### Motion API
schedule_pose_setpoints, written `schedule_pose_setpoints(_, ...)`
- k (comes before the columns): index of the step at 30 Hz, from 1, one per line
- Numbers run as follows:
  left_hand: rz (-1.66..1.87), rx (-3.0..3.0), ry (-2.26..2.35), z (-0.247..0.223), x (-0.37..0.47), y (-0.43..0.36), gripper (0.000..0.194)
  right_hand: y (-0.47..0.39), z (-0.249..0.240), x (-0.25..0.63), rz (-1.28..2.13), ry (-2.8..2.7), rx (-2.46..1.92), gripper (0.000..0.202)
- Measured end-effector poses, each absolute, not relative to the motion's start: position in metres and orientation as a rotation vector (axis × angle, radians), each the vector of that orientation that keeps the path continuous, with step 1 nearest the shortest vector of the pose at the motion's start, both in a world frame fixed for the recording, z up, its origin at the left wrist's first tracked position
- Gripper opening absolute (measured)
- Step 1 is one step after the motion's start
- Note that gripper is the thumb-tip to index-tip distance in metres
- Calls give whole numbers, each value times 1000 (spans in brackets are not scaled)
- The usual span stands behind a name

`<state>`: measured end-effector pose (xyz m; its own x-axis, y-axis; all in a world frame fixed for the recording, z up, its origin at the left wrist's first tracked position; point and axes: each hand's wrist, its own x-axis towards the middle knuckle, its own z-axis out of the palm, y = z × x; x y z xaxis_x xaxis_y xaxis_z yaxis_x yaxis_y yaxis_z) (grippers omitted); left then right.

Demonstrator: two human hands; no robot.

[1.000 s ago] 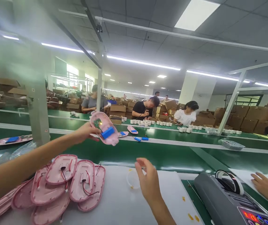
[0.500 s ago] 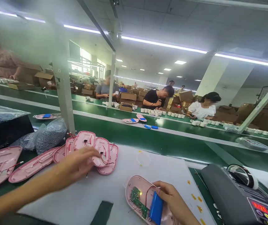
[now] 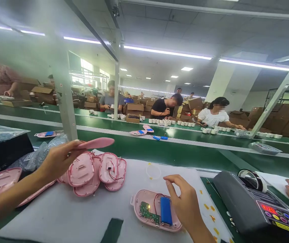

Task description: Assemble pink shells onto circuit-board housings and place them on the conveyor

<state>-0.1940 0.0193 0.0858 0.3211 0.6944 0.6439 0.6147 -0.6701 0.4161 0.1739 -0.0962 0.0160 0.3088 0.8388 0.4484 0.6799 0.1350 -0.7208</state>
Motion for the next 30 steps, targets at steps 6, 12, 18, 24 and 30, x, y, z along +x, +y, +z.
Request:
schedule_pose_setpoints(6,1019,2257,224,80,-124,-34,28,-95,56,168,573,-1334,-1343,50)
schedule_pose_setpoints(12,713,2335,-39,70,-74,-38,27,-103,58,170,1099,-1754,-1231,52)
schedule_pose_setpoints(18,760,2310,418,21,-46,-19,31,-115,32,189,714,-1549,-1567,28)
schedule_pose_setpoints(24,428,2794,217,-10,-31,-27,24,-118,20,212,246,-1492,-1911,25)
schedule_pose_setpoints(30,467,3019,39,-10,-22,-22,25,-113,19,210,205,-1489,-1990,27)
